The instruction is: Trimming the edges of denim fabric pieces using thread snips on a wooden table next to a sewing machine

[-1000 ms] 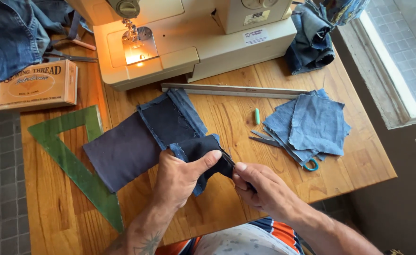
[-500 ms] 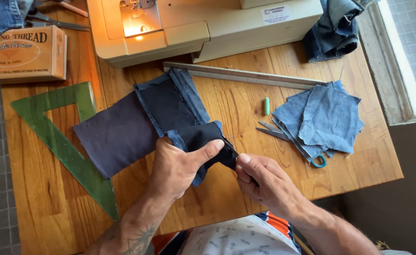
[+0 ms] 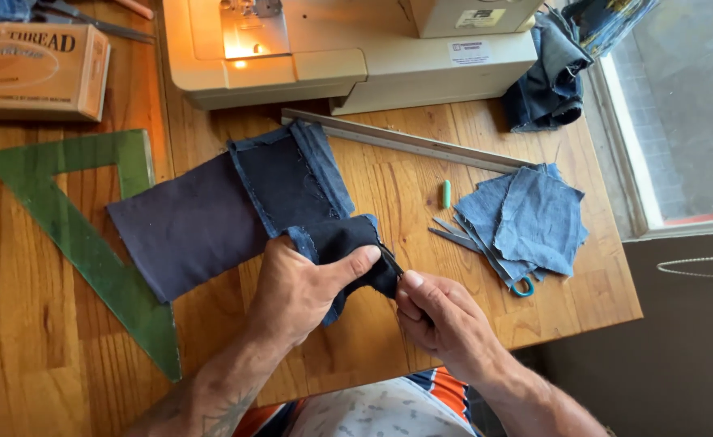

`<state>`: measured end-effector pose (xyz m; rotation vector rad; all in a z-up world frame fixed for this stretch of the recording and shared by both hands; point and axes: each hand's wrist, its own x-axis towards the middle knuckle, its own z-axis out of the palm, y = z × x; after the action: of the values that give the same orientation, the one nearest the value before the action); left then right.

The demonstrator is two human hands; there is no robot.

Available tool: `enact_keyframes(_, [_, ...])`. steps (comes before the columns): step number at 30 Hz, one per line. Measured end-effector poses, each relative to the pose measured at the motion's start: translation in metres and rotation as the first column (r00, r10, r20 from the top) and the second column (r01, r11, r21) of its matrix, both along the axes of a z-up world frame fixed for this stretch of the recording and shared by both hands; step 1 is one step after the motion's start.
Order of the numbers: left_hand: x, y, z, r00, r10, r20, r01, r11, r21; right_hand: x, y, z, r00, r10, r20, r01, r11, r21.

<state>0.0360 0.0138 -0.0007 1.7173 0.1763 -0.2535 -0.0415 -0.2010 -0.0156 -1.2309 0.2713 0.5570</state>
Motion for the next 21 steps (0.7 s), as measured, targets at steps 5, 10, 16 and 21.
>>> enact_keyframes(5, [-0.001,0.010,-0.001,0.994,-0.026,0.106,0.029,0.999,-0.021,-0.001,0.006,-0.001,0.999,-0.025,-0.021,0.026,0.999,0.025])
enact_keyframes(10, [-0.003,0.015,0.001,0.998,-0.028,0.057,0.031,0.999,-0.045,-0.002,0.010,-0.001,1.000,-0.021,-0.018,0.021,1.000,0.010])
enact_keyframes(16, [-0.004,0.018,0.004,0.998,-0.035,0.056,0.039,0.997,-0.066,-0.003,0.016,-0.001,0.998,-0.048,0.030,0.049,0.998,-0.030])
enact_keyframes(21, [-0.005,0.019,0.003,0.999,-0.014,0.030,0.016,0.998,-0.063,-0.003,0.019,-0.002,0.997,-0.059,0.046,0.061,0.998,-0.033])
